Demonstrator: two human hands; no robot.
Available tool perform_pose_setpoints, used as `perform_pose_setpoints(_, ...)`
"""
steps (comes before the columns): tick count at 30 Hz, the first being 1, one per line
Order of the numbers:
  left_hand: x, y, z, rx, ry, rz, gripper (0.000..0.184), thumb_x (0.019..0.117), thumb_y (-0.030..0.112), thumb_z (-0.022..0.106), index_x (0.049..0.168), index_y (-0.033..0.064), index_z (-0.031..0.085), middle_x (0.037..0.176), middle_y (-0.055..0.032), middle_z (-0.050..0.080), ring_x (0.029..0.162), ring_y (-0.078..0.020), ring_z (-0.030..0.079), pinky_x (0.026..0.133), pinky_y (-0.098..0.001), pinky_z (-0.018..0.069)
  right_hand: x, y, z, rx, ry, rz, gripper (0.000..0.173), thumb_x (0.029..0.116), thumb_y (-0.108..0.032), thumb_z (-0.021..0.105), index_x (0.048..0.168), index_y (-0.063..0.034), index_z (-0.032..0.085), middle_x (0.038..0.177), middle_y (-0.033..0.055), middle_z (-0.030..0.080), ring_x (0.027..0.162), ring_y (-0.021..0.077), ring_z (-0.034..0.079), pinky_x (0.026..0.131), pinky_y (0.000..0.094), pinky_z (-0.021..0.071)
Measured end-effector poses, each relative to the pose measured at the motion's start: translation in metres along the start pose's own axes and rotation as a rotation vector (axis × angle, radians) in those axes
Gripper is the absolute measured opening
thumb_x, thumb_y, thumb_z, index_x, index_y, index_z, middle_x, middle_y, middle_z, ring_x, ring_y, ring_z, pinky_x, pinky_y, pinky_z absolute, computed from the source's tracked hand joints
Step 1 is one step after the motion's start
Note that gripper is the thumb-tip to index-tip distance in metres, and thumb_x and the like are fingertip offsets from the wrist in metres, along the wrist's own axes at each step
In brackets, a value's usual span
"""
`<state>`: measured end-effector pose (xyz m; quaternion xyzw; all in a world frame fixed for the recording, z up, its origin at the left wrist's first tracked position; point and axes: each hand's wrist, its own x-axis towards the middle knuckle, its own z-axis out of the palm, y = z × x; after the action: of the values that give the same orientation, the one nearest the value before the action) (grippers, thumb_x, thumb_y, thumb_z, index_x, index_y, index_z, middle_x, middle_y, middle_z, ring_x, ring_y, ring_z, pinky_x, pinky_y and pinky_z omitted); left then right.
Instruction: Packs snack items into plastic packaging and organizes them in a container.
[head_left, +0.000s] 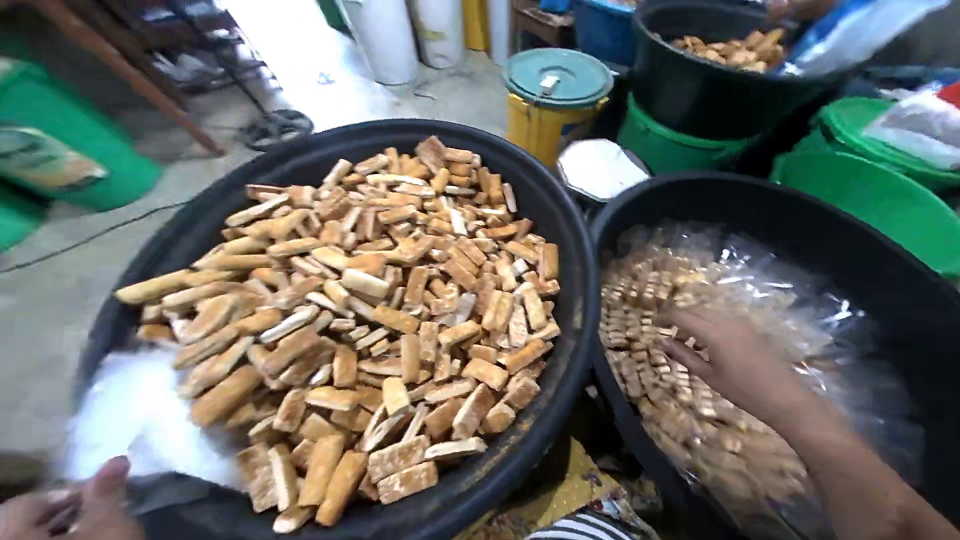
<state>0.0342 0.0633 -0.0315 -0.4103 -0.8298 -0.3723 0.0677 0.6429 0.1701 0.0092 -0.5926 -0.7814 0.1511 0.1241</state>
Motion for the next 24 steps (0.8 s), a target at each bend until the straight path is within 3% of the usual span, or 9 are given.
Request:
perform_pose_setpoints(2,-0.017,0.018,-0.008,-0.029,-0.081,0.015,0.057,0.1012,0.034,0.06,0.128,-0.0159,0.052,0.13,-0.0375,0.054,0.12,-0.0378,0.057,0.103,-0.0438,0.047,0.016,-0.021,0.003,0.039,0.278,-0.211,0.028,0.1001,-0.02,0.058,0.118,-0.0023,0.07,0.108,0.0163,0.072,0.088,0.0284,0.072,0.08,0.0441,0.061)
perform_pose_setpoints(4,-0.033,0.025,-0.012,-0.063,-0.112,0.057,0.053,0.1023,0.026,0.055,0.131,-0.0189,0.051,0.142,-0.043,0.043,0.137,-0.0476,0.043,0.116,-0.048,0.0358,0.037,-0.042,0.004,0.039,0.326,-0.341,0.027,0.1,-0.022,0.058,0.114,-0.0031,0.072,0.104,0.0146,0.073,0.092,0.0291,0.071,0.084,0.0441,0.0595)
perform_pose_setpoints(7,-0.047,0.025,-0.01,0.007,0.001,0.071,0.033,0.1035,0.013,0.049,0.112,-0.0147,0.064,0.122,-0.0351,0.06,0.118,-0.0349,0.059,0.101,-0.0378,0.0464,0.067,-0.079,0.005,-0.119,0.085,-0.294,0.032,0.101,-0.029,0.063,0.109,0.0007,0.073,0.109,0.0224,0.07,0.108,0.0441,0.064,0.093,0.0615,0.0489)
perform_pose_setpoints(10,-0.058,0.047,-0.012,0.108,0.082,0.073,0.038,0.1081,0.013,0.04,0.118,-0.0158,0.061,0.12,-0.0367,0.062,0.12,-0.0449,0.059,0.108,-0.0484,0.043,0.1,-0.114,0.013,-0.3,-0.286,-0.124,0.048,0.1047,-0.04,0.056,0.118,0.004,0.069,0.127,0.0268,0.063,0.126,0.0456,0.055,0.104,0.064,0.0371)
perform_pose_setpoints(12,-0.065,0.064,-0.013,0.144,0.104,0.187,0.038,0.1089,0.013,0.038,0.115,-0.0172,0.06,0.113,-0.0378,0.063,0.111,-0.048,0.063,0.101,-0.0532,0.0469,0.115,-0.124,0.025,-0.305,-0.396,-0.083,0.047,0.1055,-0.035,0.055,0.126,0.0057,0.064,0.132,0.0277,0.061,0.128,0.0448,0.055,0.107,0.0643,0.036)
perform_pose_setpoints(16,-0.083,0.101,-0.023,0.161,-0.141,0.604,0.031,0.103,0.012,0.048,0.093,-0.0107,0.066,0.087,-0.0308,0.067,0.083,-0.0481,0.069,0.074,-0.0587,0.0554,0.135,-0.126,0.03,-0.233,-0.356,-0.047,0.041,0.104,-0.026,0.059,0.131,0.0047,0.06,0.13,0.0284,0.061,0.123,0.0452,0.059,0.102,0.0626,0.0435)
perform_pose_setpoints(20,-0.108,0.126,-0.027,0.148,-0.487,0.946,0.039,0.103,0.03,0.053,0.081,0.0002,0.066,0.073,-0.0185,0.065,0.068,-0.0384,0.069,0.057,-0.0501,0.0559,0.139,-0.125,0.023,-0.231,-0.338,-0.036,0.041,0.1027,-0.023,0.062,0.136,-0.0004,0.056,0.132,0.0269,0.059,0.119,0.0454,0.061,0.096,0.0608,0.0487)
perform_pose_setpoints(22,-0.113,0.123,-0.028,0.098,-0.566,0.963,0.043,0.104,0.034,0.049,0.079,0.0023,0.065,0.071,-0.0156,0.064,0.068,-0.0353,0.069,0.058,-0.0479,0.0552,0.131,-0.116,0.015,-0.17,-0.306,-0.211,0.036,0.1035,-0.02,0.06,0.134,-0.0011,0.06,0.127,0.0262,0.063,0.117,0.0437,0.063,0.099,0.0586,0.0491)
perform_pose_setpoints(24,-0.109,0.123,-0.036,0.011,-0.693,0.835,0.043,0.1045,0.029,0.048,0.08,-0.0013,0.066,0.074,-0.0184,0.067,0.07,-0.0374,0.07,0.06,-0.0524,0.056,0.127,-0.101,0.018,-0.101,-0.165,-0.543,0.027,0.1004,-0.015,0.064,0.123,-0.0004,0.069,0.115,0.0241,0.068,0.112,0.0426,0.065,0.097,0.0568,0.0518)
